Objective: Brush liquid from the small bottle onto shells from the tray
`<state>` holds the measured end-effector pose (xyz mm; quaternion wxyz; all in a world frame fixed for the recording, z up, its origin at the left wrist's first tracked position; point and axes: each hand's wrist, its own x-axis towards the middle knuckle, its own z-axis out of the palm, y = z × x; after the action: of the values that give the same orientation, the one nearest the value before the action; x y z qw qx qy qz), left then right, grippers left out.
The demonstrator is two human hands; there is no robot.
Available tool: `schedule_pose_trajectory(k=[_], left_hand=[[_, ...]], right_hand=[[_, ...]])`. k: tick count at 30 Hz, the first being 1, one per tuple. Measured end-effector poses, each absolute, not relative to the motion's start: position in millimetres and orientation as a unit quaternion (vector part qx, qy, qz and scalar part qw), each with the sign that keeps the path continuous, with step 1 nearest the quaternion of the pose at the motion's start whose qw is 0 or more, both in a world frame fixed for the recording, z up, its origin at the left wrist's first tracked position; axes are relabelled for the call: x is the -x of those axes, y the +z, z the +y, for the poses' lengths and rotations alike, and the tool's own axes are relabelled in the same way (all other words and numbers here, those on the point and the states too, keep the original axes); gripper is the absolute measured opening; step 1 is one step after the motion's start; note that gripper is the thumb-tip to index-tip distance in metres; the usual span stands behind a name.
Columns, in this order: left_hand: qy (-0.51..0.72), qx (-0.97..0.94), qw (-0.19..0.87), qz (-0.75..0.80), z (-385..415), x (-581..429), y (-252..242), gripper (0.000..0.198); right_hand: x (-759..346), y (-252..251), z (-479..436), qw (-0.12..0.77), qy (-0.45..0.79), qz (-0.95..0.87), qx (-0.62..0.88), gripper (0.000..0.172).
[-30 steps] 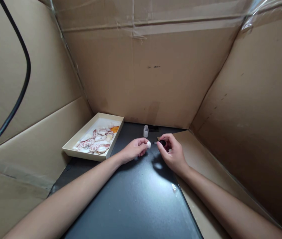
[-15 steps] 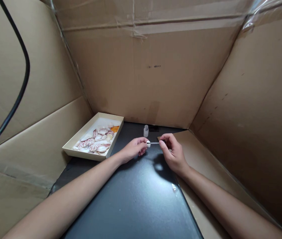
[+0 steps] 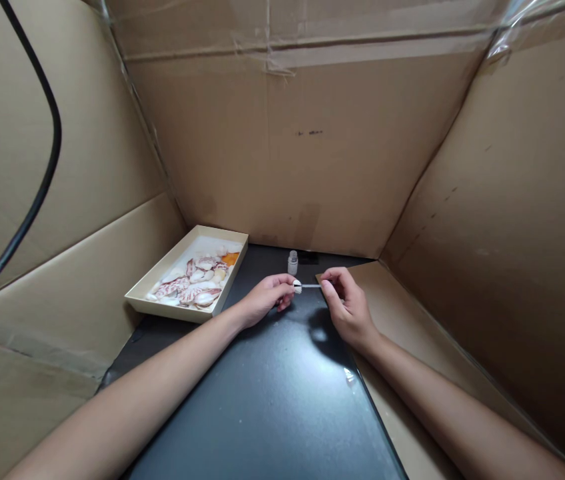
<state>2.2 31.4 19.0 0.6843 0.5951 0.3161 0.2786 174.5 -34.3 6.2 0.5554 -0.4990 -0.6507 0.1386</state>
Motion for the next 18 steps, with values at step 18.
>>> schedule_pose_trajectory(k=[18], left_hand=[[0.307,-0.558,0.713,0.294,34.3,-1.0,16.1,0.032]], right_hand=[[-176.0,5.3,-33.0,0.55,0.109,-0.655,0.506,0.007]])
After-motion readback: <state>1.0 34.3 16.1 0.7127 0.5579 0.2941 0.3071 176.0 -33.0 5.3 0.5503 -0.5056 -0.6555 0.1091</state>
